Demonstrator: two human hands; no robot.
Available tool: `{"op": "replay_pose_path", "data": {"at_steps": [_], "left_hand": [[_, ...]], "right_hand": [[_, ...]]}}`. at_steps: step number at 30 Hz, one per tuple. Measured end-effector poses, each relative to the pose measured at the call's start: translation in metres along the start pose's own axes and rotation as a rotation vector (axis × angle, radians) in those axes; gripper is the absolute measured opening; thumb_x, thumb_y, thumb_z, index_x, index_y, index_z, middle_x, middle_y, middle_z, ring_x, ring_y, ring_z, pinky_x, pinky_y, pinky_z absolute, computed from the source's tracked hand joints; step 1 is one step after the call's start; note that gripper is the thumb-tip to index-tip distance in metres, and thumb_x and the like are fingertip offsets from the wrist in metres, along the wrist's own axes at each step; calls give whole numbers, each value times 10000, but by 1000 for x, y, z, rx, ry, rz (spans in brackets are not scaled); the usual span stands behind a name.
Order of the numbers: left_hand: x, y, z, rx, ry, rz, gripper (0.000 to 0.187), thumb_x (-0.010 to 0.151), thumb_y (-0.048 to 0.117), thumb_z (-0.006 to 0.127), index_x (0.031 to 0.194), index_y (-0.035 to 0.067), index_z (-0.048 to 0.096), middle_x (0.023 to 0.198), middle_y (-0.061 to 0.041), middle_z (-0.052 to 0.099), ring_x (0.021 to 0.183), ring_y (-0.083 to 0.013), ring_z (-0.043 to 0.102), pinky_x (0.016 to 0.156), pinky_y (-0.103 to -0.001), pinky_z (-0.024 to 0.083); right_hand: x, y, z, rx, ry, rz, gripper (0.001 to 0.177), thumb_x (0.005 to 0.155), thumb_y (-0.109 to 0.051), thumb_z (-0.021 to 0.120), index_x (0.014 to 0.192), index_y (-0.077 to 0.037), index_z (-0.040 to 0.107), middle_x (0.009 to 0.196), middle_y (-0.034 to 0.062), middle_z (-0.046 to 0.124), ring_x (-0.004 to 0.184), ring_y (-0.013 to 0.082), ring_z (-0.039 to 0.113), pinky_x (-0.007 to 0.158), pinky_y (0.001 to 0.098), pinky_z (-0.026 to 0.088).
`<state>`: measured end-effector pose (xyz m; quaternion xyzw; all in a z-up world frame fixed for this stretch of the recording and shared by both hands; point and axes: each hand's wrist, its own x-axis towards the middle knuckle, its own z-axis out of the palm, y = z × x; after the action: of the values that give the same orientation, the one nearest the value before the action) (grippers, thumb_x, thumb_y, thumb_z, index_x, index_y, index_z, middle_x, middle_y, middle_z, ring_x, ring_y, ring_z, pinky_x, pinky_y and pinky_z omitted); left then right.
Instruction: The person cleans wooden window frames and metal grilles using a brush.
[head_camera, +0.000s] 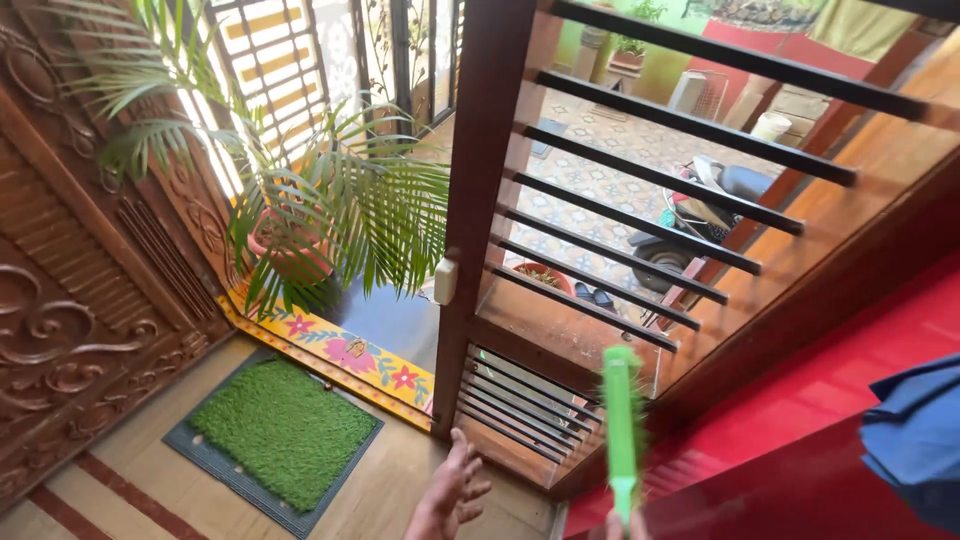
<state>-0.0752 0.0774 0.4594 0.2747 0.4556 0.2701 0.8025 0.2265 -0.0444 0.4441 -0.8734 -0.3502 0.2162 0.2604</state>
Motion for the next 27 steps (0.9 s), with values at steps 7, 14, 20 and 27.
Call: {"op": "replay_pose_path", "data": {"at_steps": [7,14,20,27], "left_hand": [[-13,22,-2,23,-1,45,1041,842,837,350,1646,201,168,1701,-96,309,1452,-392,492,1170,-593,349],[-10,57,-7,41,33,87,1023,841,831,398,1625,187,272,1653,-55,424,1317,-297,623,1117,-497,437],[-12,41,-32,49,63,129,922,854,735,510,1577,172,406,1617,-47,489,1260,-280,652,1072,-495,465],[8,-16,-91,-134,174,60,882,893,732,439,1590,196,369,1606,-78,492,1246,-340,643,1048,-530,466]], "right_hand": [[31,-126,41,-145,51,-196,316,1014,-385,497,1134,-128,636,1000,247,748,948,435,720,828,557,579],[108,-254,43,-184,-123,-269,337,1016,-334,508,1176,-94,685,995,197,749,891,337,782,778,458,651],[87,-231,39,-311,-170,-440,310,1020,-296,564,1105,-38,714,941,204,739,839,312,743,735,412,637],[-27,-157,-7,-167,-763,-581,386,1018,-301,740,896,66,736,761,216,728,634,203,590,534,354,465]]}}
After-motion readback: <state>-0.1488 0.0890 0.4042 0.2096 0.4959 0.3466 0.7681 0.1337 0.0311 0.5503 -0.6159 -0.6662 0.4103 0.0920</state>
